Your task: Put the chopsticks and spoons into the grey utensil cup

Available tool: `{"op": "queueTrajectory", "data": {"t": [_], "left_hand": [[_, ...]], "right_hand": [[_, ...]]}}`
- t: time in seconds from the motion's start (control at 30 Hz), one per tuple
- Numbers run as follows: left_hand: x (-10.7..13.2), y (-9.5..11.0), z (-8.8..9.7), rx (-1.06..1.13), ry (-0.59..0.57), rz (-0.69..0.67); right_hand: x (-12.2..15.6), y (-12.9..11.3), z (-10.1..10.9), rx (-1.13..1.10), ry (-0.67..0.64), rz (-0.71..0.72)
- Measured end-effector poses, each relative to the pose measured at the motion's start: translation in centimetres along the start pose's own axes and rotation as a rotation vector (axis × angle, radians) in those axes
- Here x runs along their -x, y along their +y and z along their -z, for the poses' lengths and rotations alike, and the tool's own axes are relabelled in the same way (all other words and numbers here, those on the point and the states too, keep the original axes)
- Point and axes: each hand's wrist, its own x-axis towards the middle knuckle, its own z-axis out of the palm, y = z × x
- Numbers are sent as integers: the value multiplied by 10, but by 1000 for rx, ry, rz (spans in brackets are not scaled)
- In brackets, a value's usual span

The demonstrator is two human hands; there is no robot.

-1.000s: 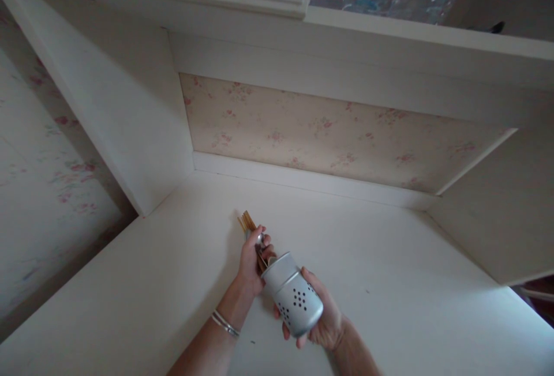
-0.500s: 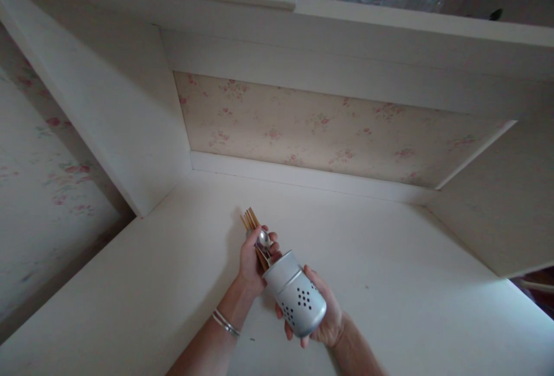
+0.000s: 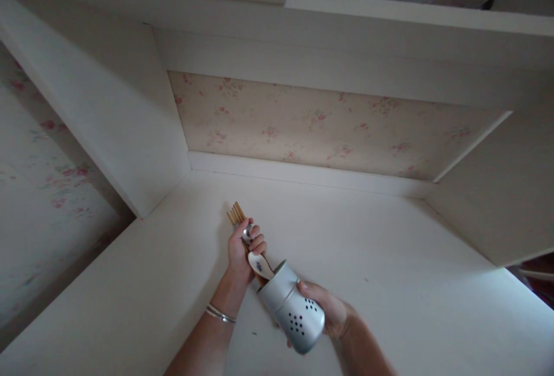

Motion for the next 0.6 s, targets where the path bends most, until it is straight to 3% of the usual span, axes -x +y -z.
{"op": "queueTrajectory", "data": {"t": [0.23, 0.4, 0.6], "left_hand": [[-1, 18, 1, -4, 97, -97], [-16, 47, 3, -320, 428, -292], [-53, 98, 5, -564, 736, -524]], "right_hand": [[20, -9, 7, 107, 50, -31], [18, -7, 7, 121, -17, -16], [10, -6, -1, 130, 14, 25]]}}
